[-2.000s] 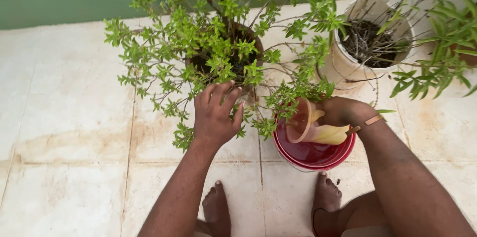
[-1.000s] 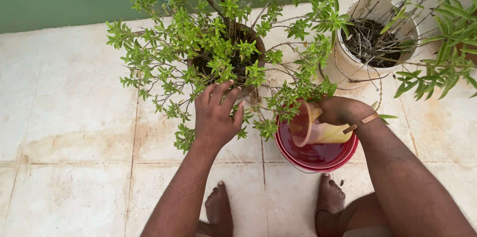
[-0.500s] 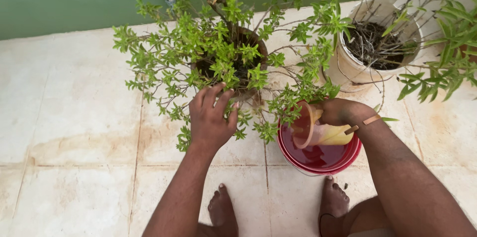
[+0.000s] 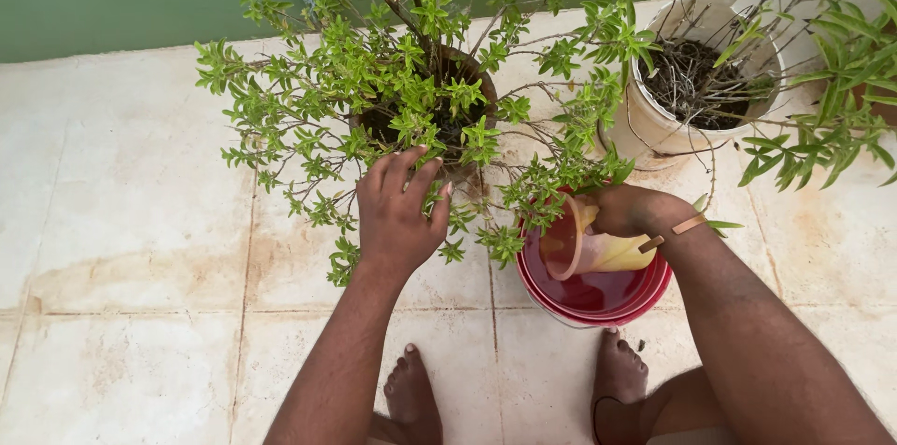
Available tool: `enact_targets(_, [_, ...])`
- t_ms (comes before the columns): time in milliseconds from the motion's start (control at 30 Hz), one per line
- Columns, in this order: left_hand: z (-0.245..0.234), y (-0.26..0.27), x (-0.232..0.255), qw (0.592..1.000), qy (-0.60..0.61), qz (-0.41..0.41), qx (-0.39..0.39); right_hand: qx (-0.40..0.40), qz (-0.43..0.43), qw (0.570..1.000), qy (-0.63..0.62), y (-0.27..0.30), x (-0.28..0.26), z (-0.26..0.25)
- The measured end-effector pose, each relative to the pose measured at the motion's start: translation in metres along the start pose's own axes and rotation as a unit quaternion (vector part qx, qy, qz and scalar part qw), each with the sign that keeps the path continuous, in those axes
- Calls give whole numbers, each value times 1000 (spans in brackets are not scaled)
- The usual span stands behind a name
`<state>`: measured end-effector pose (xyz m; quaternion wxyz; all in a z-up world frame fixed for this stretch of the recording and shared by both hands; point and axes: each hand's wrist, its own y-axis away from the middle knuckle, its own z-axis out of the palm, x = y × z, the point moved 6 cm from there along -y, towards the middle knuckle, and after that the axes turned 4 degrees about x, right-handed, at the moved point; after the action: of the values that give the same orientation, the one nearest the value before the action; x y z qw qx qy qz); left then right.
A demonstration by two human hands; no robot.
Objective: The person repeatedly scoops water from a red bucket using a yellow plastic jug and pours it onto a potted plant. The person uses their left hand to hold the plant steady while pouring with the right hand.
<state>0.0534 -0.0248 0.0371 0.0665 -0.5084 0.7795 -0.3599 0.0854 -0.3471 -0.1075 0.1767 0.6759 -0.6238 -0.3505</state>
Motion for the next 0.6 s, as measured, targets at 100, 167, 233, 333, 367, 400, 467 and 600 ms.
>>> enact_targets(100, [-1, -1, 0, 1000, 1, 0, 3, -20, 40, 999, 0, 5, 4, -1])
enact_targets(167, [-1, 0, -2, 1000, -1, 1, 2, -28, 11, 999, 42, 8, 4, -3])
enact_targets(233, [-2, 1, -4, 1000, -7, 0, 0, -77, 49, 995, 32, 16, 15, -2])
enact_targets(333, [-3, 3, -7, 1000, -3, -3, -2, -85, 36, 995, 35, 27, 22, -12])
enact_targets(367, [-3, 3, -8, 1000, 0, -5, -3, -77, 20, 996, 39, 30, 22, -16])
enact_targets(400, [-4, 3, -9, 1000, -3, -3, -2, -76, 38, 996, 20, 35, 24, -19])
enact_targets(467, [-4, 4, -9, 1000, -7, 0, -1, -76, 75, 994, -17, 50, 30, -26])
enact_targets(600, [-6, 5, -9, 1000, 8, -3, 6, -48, 60, 995, -59, 77, 23, -49])
